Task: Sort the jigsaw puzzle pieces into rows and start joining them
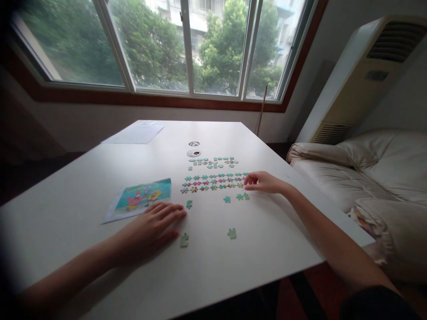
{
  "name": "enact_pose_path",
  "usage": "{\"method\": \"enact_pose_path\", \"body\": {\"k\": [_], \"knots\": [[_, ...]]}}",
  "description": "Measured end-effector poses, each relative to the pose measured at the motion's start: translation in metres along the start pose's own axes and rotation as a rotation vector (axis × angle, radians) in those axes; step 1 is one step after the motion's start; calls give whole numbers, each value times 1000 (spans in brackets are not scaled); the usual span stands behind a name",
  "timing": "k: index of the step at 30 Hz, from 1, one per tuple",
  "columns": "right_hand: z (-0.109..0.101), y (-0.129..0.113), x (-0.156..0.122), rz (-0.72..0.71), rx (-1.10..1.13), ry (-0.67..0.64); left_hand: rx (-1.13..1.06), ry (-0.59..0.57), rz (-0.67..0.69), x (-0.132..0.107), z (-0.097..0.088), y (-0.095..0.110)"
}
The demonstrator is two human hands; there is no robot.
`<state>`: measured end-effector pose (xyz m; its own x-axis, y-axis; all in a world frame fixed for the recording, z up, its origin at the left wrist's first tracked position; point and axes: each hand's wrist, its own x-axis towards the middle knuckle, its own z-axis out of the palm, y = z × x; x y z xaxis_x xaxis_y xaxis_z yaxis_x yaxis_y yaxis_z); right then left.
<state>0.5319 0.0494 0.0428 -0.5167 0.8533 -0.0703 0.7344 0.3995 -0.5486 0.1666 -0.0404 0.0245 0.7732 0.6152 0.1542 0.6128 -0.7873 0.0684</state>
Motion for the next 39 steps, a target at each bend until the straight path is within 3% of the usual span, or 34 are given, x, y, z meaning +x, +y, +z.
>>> {"method": "enact_pose_path", "body": {"k": [11, 20, 27, 31, 35, 39], "knots": [[2, -6, 102, -85, -312, 264, -4, -11, -8, 0, -1, 0], [6, -7, 140, -13, -312, 116, -7, -15, -9, -1, -3, 1], [0, -6, 147, 66, -274, 23, -8, -15, -11, -1, -3, 1], [1, -13, 141, 59, -253, 44, -8, -14, -12, -1, -4, 1], [-4, -22, 116, 20, -220, 32, -12, -17, -14, -1, -4, 1], [-17, -25, 73, -28, -42, -97, -7, -19, -7, -1, -3, 2]]}}
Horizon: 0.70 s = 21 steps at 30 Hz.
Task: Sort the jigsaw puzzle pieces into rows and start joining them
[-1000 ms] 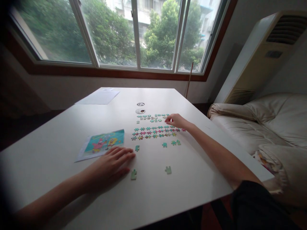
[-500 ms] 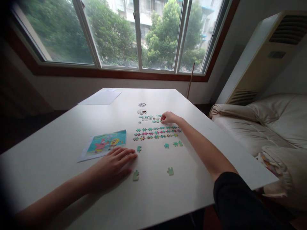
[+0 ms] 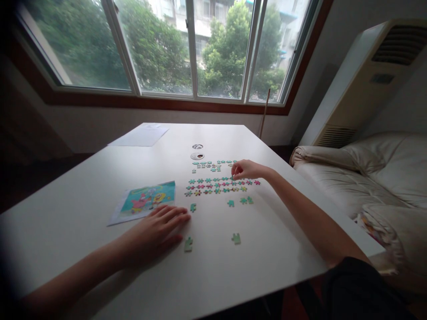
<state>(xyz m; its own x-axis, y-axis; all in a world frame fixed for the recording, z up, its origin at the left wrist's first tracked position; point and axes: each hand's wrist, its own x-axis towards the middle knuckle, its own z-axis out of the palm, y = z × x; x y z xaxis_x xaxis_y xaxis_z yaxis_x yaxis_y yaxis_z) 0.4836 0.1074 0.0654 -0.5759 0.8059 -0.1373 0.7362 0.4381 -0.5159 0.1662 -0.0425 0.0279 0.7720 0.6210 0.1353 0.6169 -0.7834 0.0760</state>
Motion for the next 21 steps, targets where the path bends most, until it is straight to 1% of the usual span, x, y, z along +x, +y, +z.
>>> {"method": "enact_pose_path", "body": {"k": [2, 4, 6, 8, 12, 21], "knots": [[-3, 3, -24, -6, 99, -66, 2, 3, 0, 0, 0, 0], [-4, 9, -46, 25, 155, -84, 2, 14, 0, 0, 0, 0], [-2, 17, -63, 63, 185, -103, 5, 27, 3, 0, 1, -1], [2, 23, -73, 80, 201, -134, 10, 34, 8, 0, 1, -1], [12, 29, -78, 90, 216, -192, 22, 25, 9, 1, 2, -2], [15, 29, -78, 72, 165, -203, 30, 22, 9, 0, 4, -2]]}}
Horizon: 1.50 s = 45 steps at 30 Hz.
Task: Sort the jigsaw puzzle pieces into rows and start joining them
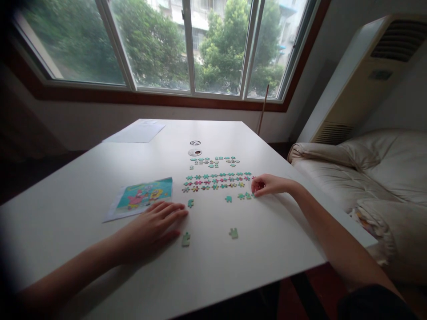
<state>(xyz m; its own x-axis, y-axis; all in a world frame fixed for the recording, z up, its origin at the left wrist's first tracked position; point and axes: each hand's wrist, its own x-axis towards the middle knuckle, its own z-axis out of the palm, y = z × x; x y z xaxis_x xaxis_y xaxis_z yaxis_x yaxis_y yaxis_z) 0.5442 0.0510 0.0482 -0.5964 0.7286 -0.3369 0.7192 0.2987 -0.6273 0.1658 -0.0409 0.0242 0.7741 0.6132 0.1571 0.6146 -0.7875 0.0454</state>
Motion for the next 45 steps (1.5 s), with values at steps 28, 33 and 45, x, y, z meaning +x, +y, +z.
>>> {"method": "enact_pose_path", "body": {"k": [28, 33, 45], "knots": [[-10, -28, 132, -100, -484, 494, 13, -9, -6, -1, -2, 1], [-7, -31, 147, -81, -472, 500, 24, -15, -14, -2, -1, 1], [-23, -32, 160, 10, -315, 337, 20, 3, -10, -2, -1, 1]]}}
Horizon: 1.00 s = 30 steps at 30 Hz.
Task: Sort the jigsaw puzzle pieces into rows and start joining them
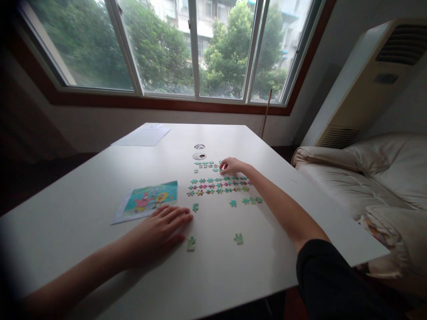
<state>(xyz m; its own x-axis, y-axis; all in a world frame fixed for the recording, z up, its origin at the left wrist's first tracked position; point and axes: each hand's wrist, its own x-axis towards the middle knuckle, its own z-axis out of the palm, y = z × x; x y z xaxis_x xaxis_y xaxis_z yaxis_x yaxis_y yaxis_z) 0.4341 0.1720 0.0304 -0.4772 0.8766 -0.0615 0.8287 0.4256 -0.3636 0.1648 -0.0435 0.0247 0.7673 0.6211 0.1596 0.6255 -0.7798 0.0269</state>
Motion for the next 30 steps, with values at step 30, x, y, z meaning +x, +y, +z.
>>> {"method": "enact_pose_path", "body": {"k": [30], "knots": [[-26, 56, -171, 136, 367, -310, -6, 7, 4, 1, 2, -2]]}}
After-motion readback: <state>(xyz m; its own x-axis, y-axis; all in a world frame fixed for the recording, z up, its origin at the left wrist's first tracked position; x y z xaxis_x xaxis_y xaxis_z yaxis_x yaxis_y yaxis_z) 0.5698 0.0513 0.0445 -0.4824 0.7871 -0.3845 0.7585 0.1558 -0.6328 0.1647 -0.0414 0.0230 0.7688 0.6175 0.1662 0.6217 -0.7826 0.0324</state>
